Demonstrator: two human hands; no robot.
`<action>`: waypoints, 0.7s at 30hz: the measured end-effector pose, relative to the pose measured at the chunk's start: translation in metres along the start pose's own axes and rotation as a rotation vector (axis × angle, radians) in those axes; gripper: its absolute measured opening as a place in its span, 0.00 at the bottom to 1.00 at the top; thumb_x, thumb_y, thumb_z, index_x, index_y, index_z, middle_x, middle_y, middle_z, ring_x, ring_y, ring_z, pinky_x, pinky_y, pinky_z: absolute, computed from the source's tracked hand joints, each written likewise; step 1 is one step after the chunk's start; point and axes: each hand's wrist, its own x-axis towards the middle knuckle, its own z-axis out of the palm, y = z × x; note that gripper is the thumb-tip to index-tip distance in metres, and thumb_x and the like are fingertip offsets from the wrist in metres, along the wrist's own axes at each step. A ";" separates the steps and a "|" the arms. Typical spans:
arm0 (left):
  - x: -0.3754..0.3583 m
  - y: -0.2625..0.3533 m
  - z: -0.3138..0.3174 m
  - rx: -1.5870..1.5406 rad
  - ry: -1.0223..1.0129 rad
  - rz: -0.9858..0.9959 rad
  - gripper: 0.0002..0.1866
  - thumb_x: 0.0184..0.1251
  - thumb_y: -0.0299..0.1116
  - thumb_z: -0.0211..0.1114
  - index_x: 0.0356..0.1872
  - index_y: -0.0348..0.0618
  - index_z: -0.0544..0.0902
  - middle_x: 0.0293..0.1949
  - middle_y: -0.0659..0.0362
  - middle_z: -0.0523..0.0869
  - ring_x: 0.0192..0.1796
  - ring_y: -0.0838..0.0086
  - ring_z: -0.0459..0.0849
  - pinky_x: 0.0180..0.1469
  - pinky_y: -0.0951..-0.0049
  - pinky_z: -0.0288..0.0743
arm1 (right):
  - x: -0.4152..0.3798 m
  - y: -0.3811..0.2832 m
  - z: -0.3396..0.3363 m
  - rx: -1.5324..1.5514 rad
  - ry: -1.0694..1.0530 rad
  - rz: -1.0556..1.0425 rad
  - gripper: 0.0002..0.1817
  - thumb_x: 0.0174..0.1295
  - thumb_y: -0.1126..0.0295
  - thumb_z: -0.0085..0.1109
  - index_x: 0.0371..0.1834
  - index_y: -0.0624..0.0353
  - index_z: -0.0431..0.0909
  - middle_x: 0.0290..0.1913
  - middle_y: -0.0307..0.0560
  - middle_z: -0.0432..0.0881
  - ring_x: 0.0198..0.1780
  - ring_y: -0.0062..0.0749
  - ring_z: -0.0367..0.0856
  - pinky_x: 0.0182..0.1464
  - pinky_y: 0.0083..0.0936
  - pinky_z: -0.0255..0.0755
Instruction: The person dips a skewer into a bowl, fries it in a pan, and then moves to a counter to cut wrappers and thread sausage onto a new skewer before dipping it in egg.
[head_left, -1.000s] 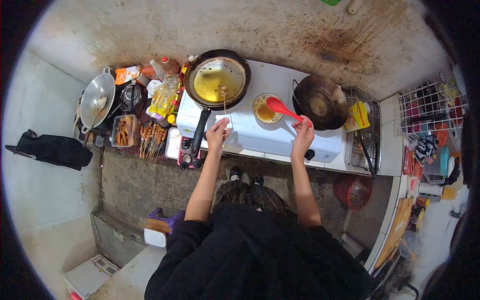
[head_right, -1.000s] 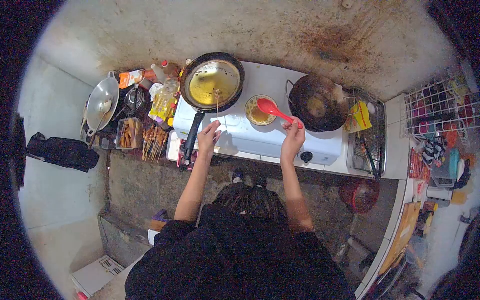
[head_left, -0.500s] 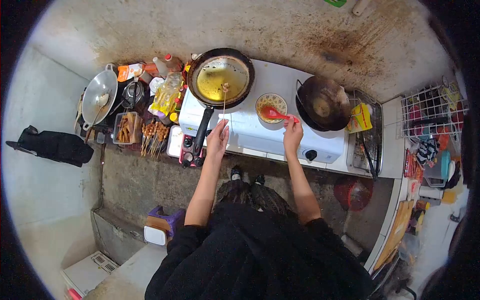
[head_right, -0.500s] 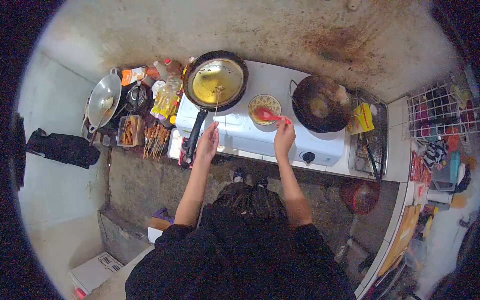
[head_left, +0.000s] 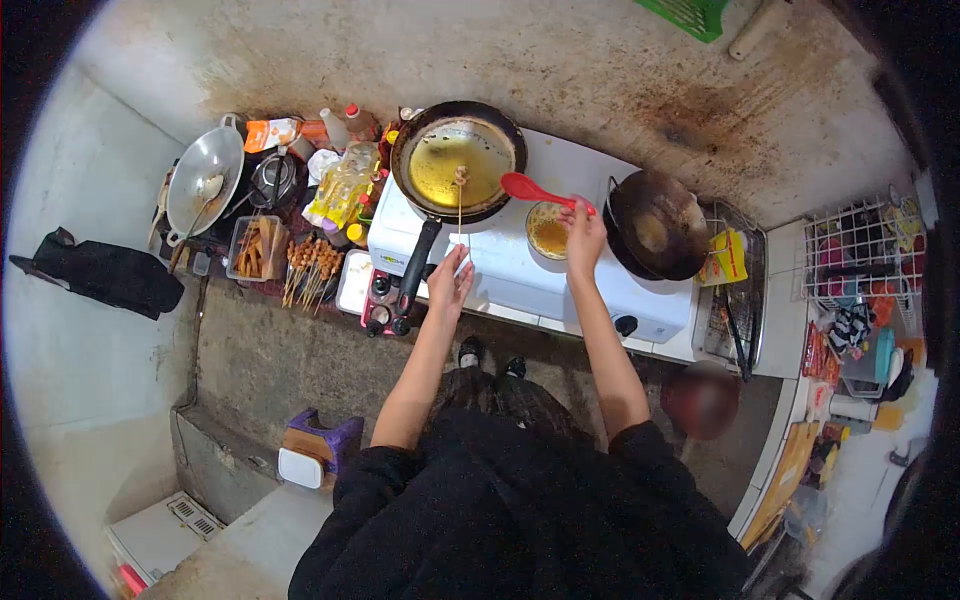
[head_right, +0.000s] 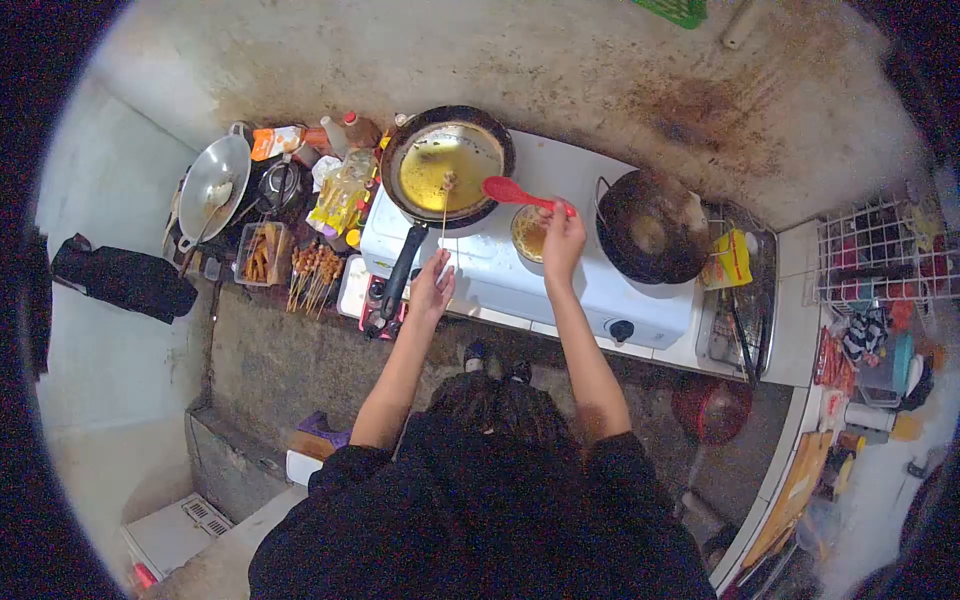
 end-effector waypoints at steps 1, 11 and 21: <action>-0.001 0.001 0.000 -0.005 0.002 0.006 0.14 0.57 0.39 0.63 0.44 0.48 0.78 0.39 0.69 0.81 0.35 0.82 0.77 0.36 0.85 0.71 | 0.006 0.001 0.012 0.001 -0.008 -0.001 0.14 0.65 0.65 0.44 0.41 0.66 0.73 0.28 0.43 0.78 0.30 0.22 0.76 0.35 0.17 0.70; -0.009 0.002 -0.002 0.126 0.012 -0.027 0.15 0.58 0.40 0.61 0.46 0.51 0.78 0.42 0.71 0.81 0.37 0.84 0.75 0.34 0.86 0.65 | 0.023 0.008 0.093 -0.589 -0.284 -0.359 0.13 0.62 0.64 0.49 0.40 0.62 0.76 0.29 0.49 0.81 0.31 0.30 0.80 0.36 0.23 0.71; -0.009 0.004 -0.001 0.157 -0.001 -0.041 0.15 0.58 0.43 0.60 0.45 0.54 0.78 0.42 0.74 0.79 0.37 0.86 0.73 0.35 0.85 0.63 | 0.019 -0.043 0.073 -0.583 -0.189 -0.370 0.12 0.61 0.66 0.49 0.40 0.63 0.76 0.31 0.53 0.81 0.33 0.36 0.80 0.37 0.26 0.70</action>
